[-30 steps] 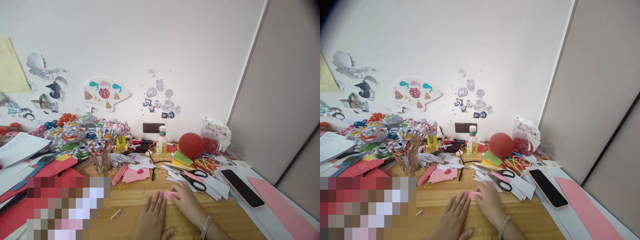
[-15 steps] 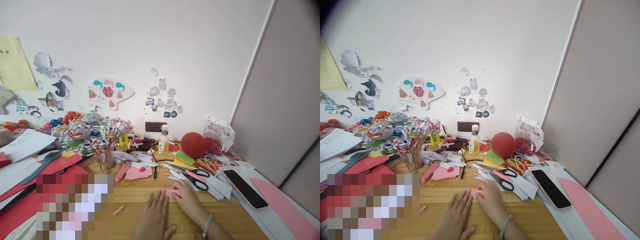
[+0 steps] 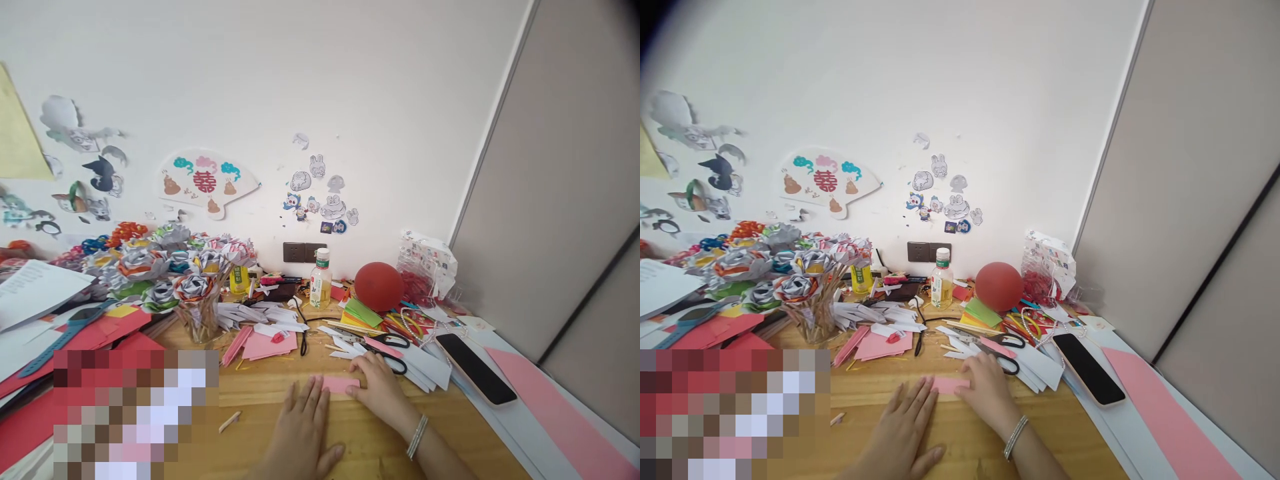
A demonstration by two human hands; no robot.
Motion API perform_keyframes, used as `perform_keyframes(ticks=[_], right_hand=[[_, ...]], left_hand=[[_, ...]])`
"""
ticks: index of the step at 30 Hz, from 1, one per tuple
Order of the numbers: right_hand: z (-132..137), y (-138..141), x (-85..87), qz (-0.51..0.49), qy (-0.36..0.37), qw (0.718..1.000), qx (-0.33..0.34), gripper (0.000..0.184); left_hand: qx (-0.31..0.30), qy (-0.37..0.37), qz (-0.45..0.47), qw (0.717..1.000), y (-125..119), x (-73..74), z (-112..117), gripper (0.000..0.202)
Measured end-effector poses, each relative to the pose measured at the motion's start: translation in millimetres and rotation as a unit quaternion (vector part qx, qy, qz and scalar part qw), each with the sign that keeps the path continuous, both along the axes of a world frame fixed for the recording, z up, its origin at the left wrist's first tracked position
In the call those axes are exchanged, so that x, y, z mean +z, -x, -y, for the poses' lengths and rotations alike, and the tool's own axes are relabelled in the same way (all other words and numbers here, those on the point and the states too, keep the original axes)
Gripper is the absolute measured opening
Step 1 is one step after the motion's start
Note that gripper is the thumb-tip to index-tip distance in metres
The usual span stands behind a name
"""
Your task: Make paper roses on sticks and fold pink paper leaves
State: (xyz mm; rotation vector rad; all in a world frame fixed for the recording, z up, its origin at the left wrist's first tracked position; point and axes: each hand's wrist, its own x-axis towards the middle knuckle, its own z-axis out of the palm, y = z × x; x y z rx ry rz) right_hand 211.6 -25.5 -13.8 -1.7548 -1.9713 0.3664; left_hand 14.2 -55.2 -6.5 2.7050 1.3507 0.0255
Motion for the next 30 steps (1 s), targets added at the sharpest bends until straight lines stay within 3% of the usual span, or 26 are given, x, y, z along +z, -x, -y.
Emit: perform_keyframes(ticks=[6,12,17,25,30], right_hand=[[0,-19,6.2,-0.016,0.043,0.998,0.032,0.026],[-2,-15,5.9,-0.020,0.031,0.998,0.041,0.014],[-4,-3,0.0,-0.057,0.027,0.998,0.014,0.009],[1,11,-2.8,-0.090,0.057,0.994,-0.018,0.026],[2,12,-1.1,-0.058,0.032,0.998,-0.015,0.013]], left_hand=[[-0.009,0.025,0.006,1.000,4,7.1,-2,0.077],[-0.007,0.040,-0.003,0.999,4,9.7,-3,0.076],[-0.019,0.008,0.002,1.000,5,-1.5,-4,0.075],[-0.035,-0.089,0.024,0.995,11,-26.0,-9,0.075],[-0.039,-0.138,0.020,0.989,12,-34.2,-11,0.073]])
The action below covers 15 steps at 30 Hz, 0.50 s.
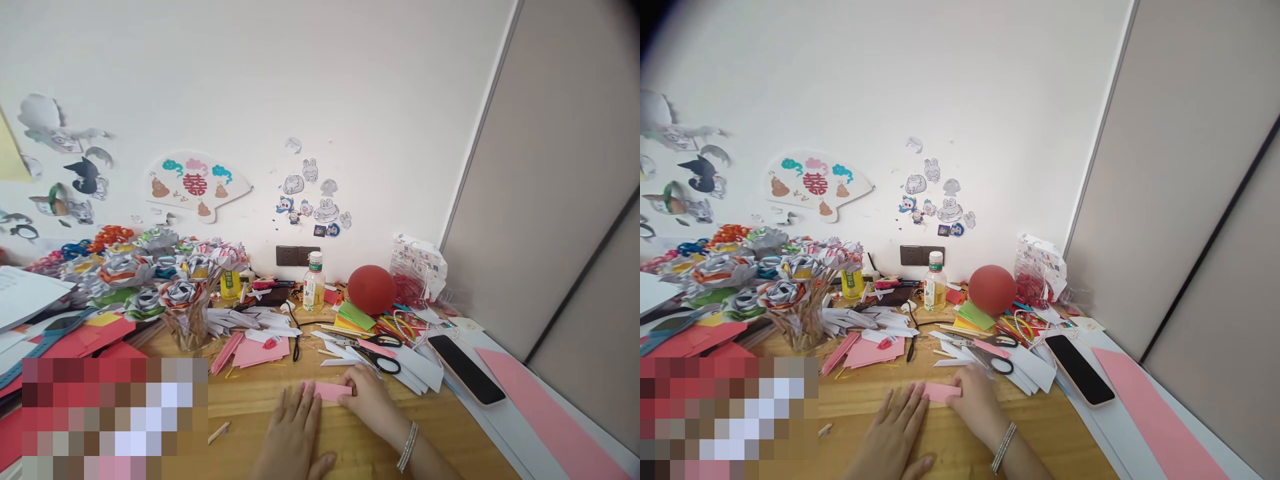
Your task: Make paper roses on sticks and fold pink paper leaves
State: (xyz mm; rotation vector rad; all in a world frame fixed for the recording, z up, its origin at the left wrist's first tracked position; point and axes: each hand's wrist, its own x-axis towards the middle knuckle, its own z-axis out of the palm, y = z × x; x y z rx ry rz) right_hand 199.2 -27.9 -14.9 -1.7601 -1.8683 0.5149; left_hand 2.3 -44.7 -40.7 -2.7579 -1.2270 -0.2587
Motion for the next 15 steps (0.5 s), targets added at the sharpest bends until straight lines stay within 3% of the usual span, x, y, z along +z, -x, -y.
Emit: perform_keyframes(ticks=[3,9,15], right_hand=[[0,0,-0.3,-0.013,-0.017,1.000,-0.001,0.016],[-4,0,-1.4,-0.104,0.031,0.994,0.006,0.027],[-12,-5,-8.3,-0.089,0.037,0.995,0.005,0.011]], left_hand=[[0.000,-0.010,0.000,1.000,0,-2.2,0,0.072],[0.006,0.007,-0.014,1.000,-2,0.9,1,0.070],[0.030,0.081,-0.029,0.996,-7,14.3,5,0.075]])
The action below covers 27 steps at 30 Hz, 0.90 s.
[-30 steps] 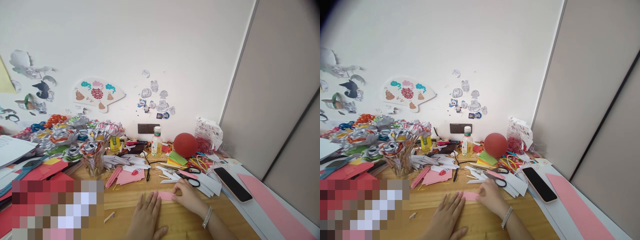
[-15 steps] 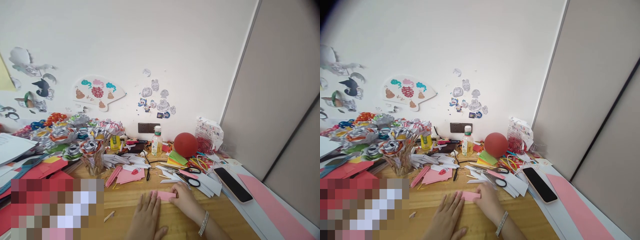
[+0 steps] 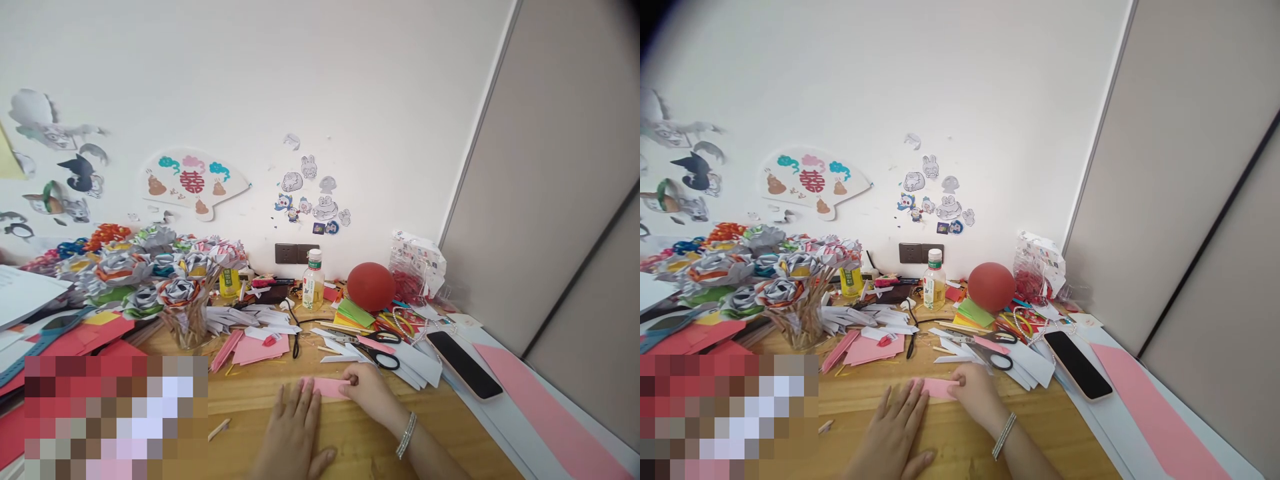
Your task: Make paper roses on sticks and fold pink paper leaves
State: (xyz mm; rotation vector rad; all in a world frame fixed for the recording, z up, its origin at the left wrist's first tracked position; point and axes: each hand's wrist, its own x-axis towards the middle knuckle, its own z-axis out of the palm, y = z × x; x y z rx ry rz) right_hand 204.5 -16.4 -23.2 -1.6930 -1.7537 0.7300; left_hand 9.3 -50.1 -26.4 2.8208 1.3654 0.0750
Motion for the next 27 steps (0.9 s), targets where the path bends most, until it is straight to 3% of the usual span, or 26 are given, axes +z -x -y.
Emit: perform_keyframes(ticks=[13,21,27], right_hand=[[3,6,5.3,0.057,-0.019,0.998,-0.012,0.013],[11,13,7.4,0.092,-0.039,0.995,-0.019,0.012],[10,1,11.2,0.095,-0.047,0.994,0.001,0.014]], left_hand=[[0.013,0.061,-0.025,0.998,-9,35.6,7,0.076],[0.026,0.068,-0.029,0.997,-13,37.4,9,0.076],[0.027,0.075,-0.010,0.997,-10,40.6,9,0.073]])
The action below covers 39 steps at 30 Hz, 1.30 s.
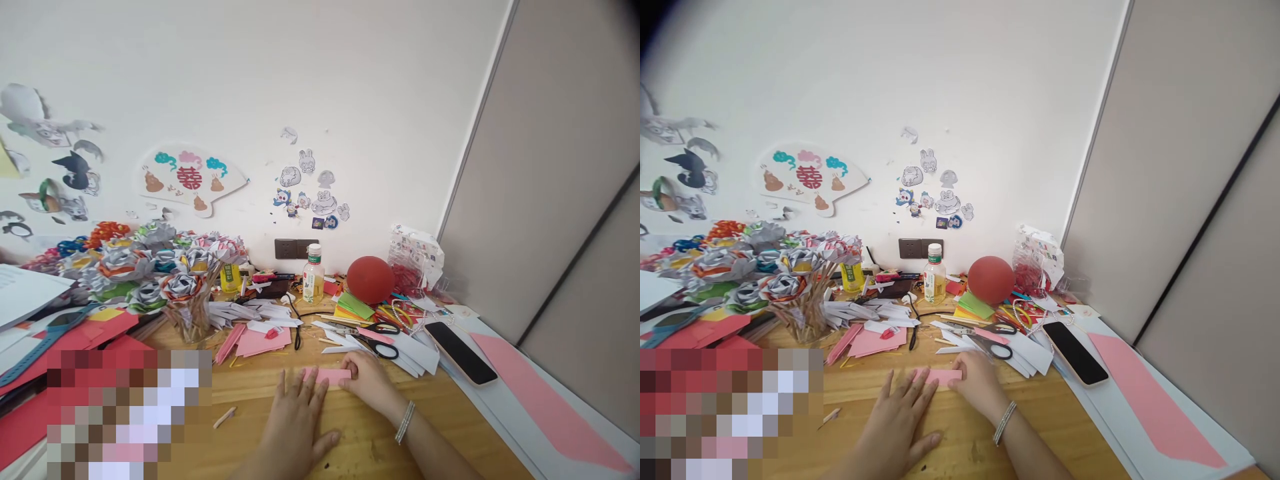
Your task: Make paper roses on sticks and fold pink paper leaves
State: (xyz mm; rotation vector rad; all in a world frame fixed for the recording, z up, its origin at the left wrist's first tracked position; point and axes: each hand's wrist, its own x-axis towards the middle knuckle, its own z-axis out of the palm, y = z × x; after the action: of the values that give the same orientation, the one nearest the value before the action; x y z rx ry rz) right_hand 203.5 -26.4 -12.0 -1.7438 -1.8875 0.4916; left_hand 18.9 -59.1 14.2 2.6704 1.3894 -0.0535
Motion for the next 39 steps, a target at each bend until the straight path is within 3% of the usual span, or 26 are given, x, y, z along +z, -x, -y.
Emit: perform_keyframes(ticks=[5,9,15,18,22,29,33,35,39], right_hand=[[-4,-9,-0.9,-0.022,0.000,1.000,0.022,0.019],[-6,-12,-3.9,-0.040,0.007,0.999,0.025,0.022],[-5,-8,-3.4,-0.047,-0.006,0.999,0.010,0.016],[-1,0,-2.2,-0.023,-0.049,0.997,0.063,0.026],[3,8,-0.6,0.077,-0.087,0.979,0.168,0.019],[7,5,3.7,0.120,-0.092,0.972,0.182,0.018],[10,6,5.8,0.130,-0.092,0.968,0.193,0.014],[11,9,5.4,0.121,-0.090,0.966,0.212,0.016],[12,16,2.2,0.072,-0.110,0.960,0.248,0.018]], left_hand=[[-0.017,0.057,0.009,0.998,21,10.2,-12,0.070],[0.043,0.060,-0.009,0.997,36,17.5,-21,0.072],[0.041,0.058,-0.013,0.997,33,20.8,-20,0.080],[0.055,0.058,-0.032,0.996,33,22.0,-18,0.078],[0.079,0.036,-0.039,0.995,35,20.2,-20,0.074],[0.109,-0.012,-0.050,0.993,37,14.1,-26,0.069],[0.159,-0.107,-0.037,0.981,37,5.1,-38,0.050],[0.116,-0.142,-0.006,0.983,36,-2.5,-43,0.043],[-0.046,-0.156,0.078,0.984,30,-24.0,-45,0.036]])
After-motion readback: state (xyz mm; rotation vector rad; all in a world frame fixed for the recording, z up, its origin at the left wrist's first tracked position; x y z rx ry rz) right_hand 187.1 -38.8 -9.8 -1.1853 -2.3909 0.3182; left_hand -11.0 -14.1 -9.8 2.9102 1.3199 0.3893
